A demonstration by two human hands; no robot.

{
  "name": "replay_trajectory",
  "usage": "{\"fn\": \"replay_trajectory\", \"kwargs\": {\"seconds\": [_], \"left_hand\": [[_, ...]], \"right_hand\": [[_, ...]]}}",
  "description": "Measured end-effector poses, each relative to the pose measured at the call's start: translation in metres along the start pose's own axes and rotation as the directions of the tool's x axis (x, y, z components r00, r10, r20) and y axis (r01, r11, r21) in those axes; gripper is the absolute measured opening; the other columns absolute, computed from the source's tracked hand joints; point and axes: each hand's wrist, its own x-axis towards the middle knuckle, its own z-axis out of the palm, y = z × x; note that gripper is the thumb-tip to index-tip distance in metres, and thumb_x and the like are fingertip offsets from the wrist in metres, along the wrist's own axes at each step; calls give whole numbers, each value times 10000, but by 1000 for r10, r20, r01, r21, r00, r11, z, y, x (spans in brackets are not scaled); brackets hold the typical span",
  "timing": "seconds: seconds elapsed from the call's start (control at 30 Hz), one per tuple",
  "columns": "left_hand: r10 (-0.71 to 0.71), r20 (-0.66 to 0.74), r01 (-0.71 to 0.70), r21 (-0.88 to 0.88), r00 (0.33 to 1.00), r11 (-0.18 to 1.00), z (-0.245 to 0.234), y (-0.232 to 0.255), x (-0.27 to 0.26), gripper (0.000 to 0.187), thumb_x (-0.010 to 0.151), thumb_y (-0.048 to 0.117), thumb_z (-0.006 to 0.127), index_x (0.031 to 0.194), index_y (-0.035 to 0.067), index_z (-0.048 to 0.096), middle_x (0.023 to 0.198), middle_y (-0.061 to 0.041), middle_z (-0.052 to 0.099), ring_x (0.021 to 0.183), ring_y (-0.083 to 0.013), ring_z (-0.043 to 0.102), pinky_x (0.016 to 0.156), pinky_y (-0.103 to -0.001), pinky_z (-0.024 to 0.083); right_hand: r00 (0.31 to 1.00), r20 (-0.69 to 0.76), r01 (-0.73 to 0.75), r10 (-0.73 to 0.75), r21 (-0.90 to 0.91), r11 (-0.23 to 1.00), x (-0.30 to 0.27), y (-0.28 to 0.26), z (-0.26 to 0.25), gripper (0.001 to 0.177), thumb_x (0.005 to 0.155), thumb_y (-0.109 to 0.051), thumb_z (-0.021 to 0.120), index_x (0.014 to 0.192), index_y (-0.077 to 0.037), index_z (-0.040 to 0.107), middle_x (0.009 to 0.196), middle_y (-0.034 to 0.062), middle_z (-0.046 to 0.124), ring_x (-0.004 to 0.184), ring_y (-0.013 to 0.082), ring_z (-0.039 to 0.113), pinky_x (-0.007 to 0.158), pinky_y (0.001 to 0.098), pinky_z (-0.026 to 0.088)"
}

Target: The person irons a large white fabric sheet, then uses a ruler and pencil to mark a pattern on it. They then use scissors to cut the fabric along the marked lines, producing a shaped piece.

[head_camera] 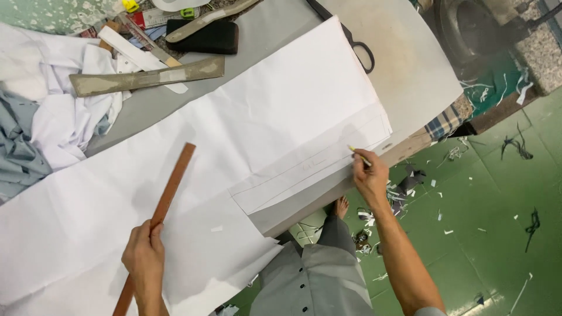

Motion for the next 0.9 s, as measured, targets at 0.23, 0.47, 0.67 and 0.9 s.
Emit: {"fn": "replay_trajectory", "kwargs": {"seconds": [0.23, 0.47, 0.67, 0.9], "left_hand": [[-458, 67, 231, -922, 886, 312, 1, 256, 12, 134, 1074, 143, 589, 985, 62, 531, 770, -144, 643, 650, -188, 655, 637, -313, 603], [-364, 386, 377, -921, 848, -97, 87, 439, -7, 184, 1039, 223, 597, 939, 69, 583, 747, -111, 695, 681, -271, 772, 583, -323, 609], [-669, 294, 309, -946, 683, -100, 63, 353, -49, 157, 1028, 234, 640, 1031, 77, 640, 840, -17, 602, 709, -165, 614, 715, -386, 682], [-571, 429, 397, -898, 700, -188, 96, 336, -131, 165, 1004, 197, 650, 990, 32, 651, 843, -66, 620, 617, -283, 700, 615, -405, 645]], "right_hand": [[945, 147, 275, -292, 127, 953, -54, 13, -54, 355, 921, -56, 641, 1270, -9, 604, 1052, 192, 758, 895, 337, 744, 794, 427, 607], [831, 548, -13, -93, 186, 982, -79, 74, -132, 587, 922, -195, 699, 1449, -45, 490, 1447, 146, 622, 1267, 289, 662, 1046, 430, 586], [836, 212, 463, -506, 221, 858, -33, 105, -123, 349, 1037, -161, 585, 1337, 15, 617, 1052, 109, 791, 874, 170, 775, 778, 283, 647], [802, 270, 477, -534, 251, 843, 14, 37, -38, 209, 973, -81, 642, 1157, 0, 699, 1040, 106, 775, 829, 185, 742, 719, 298, 611]]}}
